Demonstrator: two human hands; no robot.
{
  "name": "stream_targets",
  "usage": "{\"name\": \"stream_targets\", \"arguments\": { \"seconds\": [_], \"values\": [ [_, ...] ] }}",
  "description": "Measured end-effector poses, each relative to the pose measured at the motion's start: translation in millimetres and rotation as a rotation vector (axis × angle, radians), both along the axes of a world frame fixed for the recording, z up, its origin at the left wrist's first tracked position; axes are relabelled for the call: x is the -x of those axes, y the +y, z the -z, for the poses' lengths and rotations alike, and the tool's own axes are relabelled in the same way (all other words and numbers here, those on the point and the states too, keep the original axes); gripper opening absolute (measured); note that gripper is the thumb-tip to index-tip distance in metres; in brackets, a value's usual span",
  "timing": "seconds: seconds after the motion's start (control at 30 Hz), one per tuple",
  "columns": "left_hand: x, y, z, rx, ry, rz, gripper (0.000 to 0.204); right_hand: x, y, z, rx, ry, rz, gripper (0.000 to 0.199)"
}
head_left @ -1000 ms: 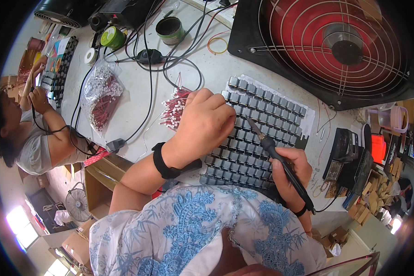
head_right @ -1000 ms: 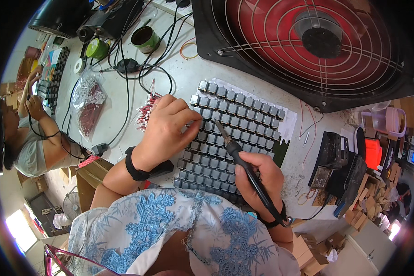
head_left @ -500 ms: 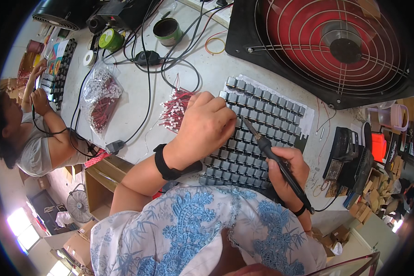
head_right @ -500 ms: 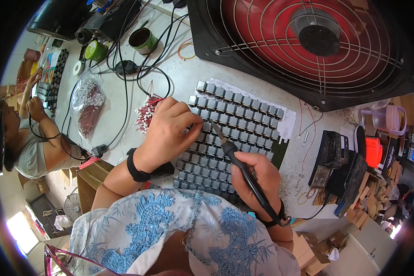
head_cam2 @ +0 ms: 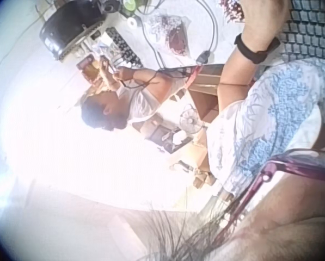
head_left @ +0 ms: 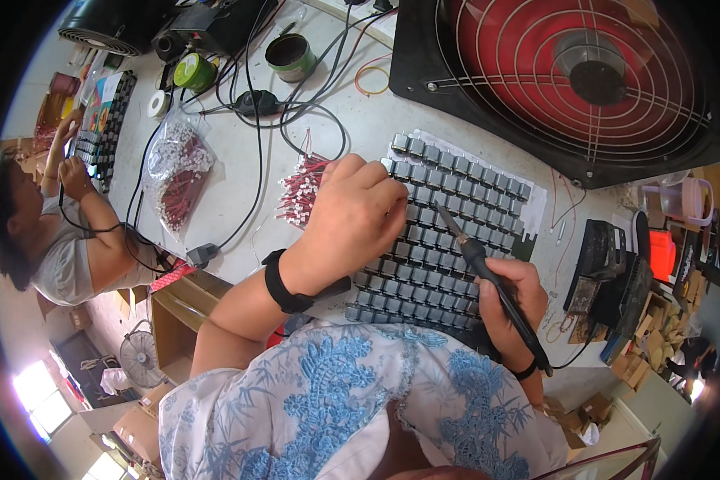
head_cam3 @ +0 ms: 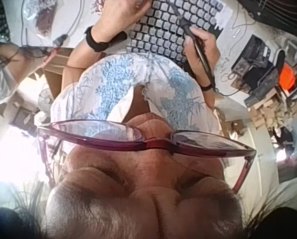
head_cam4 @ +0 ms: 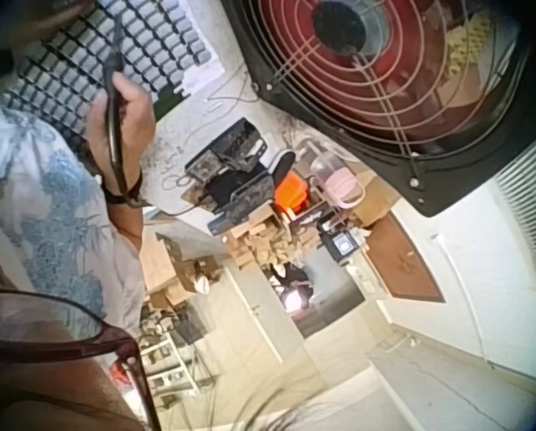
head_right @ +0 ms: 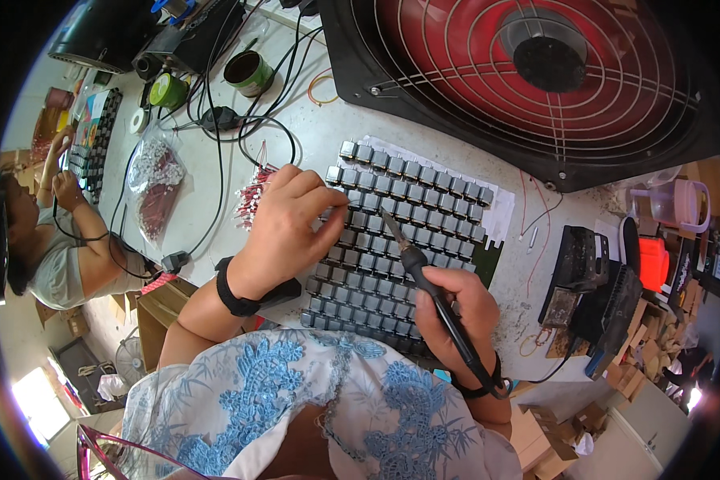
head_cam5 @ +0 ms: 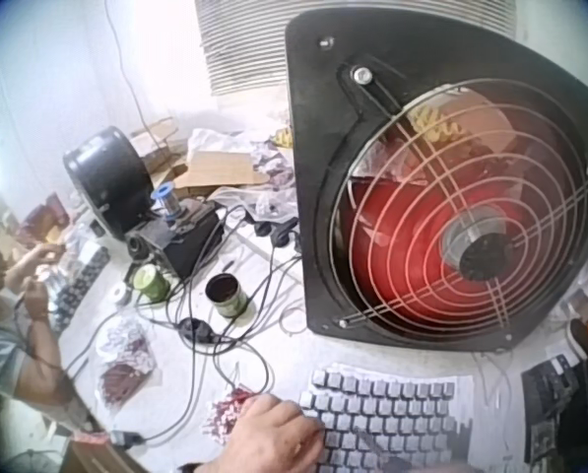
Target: Soldering electronic components into a grid matrix circuit board at a workbench.
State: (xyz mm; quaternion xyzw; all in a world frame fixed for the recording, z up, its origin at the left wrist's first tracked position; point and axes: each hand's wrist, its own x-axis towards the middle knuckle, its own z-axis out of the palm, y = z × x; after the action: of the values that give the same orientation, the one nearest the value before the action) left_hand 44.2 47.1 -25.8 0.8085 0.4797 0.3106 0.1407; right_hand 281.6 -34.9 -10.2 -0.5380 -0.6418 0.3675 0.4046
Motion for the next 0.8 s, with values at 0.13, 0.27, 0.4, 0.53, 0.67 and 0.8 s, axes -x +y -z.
{"name": "stream_targets", "arguments": {
  "seconds": [0.13, 0.27, 0.4, 0.53, 0.67, 0.8],
  "values": [
    [-9.2, -0.8, -2.2, 0.013, 0.004, 0.053, 0.014, -2.9, -0.7, -1.3, 0.055, 0.004, -0.013, 0.027],
    [-8.1, -1.3, -0.1, 0.006, 0.013, 0.028, 0.015, 0.1, 1.8, -3.0, 0.085, 0.008, -0.045, 0.027],
    [-3.3, -3.3, -0.5, 0.016, 0.037, 0.020, 0.014, 0.1, 1.4, -2.6, 0.040, -0.016, -0.063, 0.026],
    [0.7, -4.5, 1.2, 0.037, 0.031, 0.018, 0.014, 3.6, 3.9, -0.6, -0.012, -0.031, -0.075, 0.026],
    [1.6, -4.2, 2.4, 0.041, 0.014, 0.029, 0.014, 7.1, 5.7, -1.6, 0.019, -0.046, -0.082, 0.026],
    [1.4, -3.4, 4.1, 0.050, 0.001, 0.042, 0.014, 9.5, 5.0, -1.9, 0.072, -0.007, -0.049, 0.026]
  ]
}}
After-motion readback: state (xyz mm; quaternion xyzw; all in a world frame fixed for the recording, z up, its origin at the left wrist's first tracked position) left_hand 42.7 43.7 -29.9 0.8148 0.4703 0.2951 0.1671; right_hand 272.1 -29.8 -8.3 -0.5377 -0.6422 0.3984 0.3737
